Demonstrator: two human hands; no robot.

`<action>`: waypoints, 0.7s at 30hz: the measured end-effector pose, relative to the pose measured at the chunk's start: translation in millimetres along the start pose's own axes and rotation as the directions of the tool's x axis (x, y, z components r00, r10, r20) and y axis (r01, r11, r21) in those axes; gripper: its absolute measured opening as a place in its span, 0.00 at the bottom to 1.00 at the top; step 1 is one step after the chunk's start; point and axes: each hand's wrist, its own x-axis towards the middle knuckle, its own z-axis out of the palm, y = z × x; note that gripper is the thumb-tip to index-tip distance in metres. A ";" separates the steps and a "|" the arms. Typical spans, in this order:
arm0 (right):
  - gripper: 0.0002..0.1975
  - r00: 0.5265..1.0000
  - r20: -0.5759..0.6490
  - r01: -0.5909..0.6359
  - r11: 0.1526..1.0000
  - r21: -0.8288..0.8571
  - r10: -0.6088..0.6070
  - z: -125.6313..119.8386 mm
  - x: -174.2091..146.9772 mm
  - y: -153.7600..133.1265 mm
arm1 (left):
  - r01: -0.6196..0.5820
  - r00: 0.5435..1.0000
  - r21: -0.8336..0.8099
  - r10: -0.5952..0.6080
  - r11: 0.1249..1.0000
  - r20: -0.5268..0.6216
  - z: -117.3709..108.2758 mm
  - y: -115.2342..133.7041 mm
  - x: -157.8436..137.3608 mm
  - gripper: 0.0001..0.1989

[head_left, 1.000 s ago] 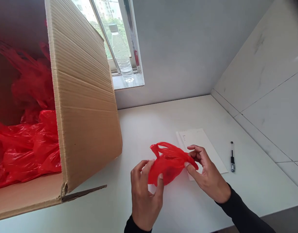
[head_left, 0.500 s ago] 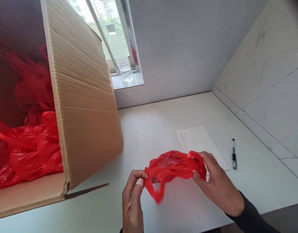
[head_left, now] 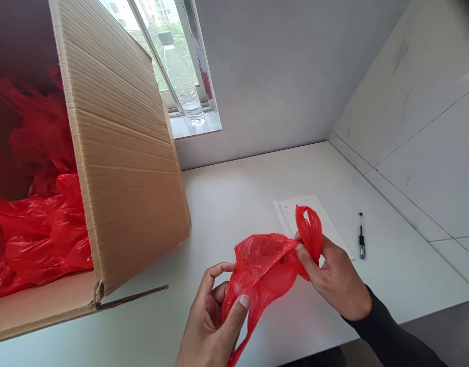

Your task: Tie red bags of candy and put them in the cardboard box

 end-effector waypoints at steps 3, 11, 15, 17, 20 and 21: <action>0.10 1.000 -0.006 -0.017 0.996 0.086 0.017 -0.5 -0.5 -4.6 | -0.011 0.994 0.277 0.041 0.961 -0.103 -7.5 -0.4 -0.2 0.29; 0.08 1.000 -0.011 -0.023 0.996 0.086 0.024 0.5 -3.9 -8.7 | -0.163 0.982 0.202 0.178 0.966 -0.058 -29.5 3.5 11.6 0.16; 0.08 1.000 -0.018 -0.020 0.995 0.095 0.021 1.5 -5.9 -9.1 | 0.001 1.000 -0.163 0.004 0.987 0.031 -28.3 4.4 19.3 0.16; 0.07 1.000 -0.020 -0.014 0.995 0.099 0.017 1.8 -6.5 -9.2 | 0.035 0.999 -0.223 -0.033 0.974 0.012 -26.6 2.8 22.1 0.17; 0.08 1.000 -0.022 -0.016 0.996 0.088 0.018 1.8 -7.4 -9.2 | 0.037 0.998 -0.252 -0.047 0.967 -0.034 -24.6 0.7 21.9 0.17; 0.08 1.000 -0.022 -0.019 0.996 0.082 0.021 1.6 -7.7 -9.2 | 0.025 0.998 -0.257 -0.041 0.966 -0.054 -24.1 0.5 20.7 0.16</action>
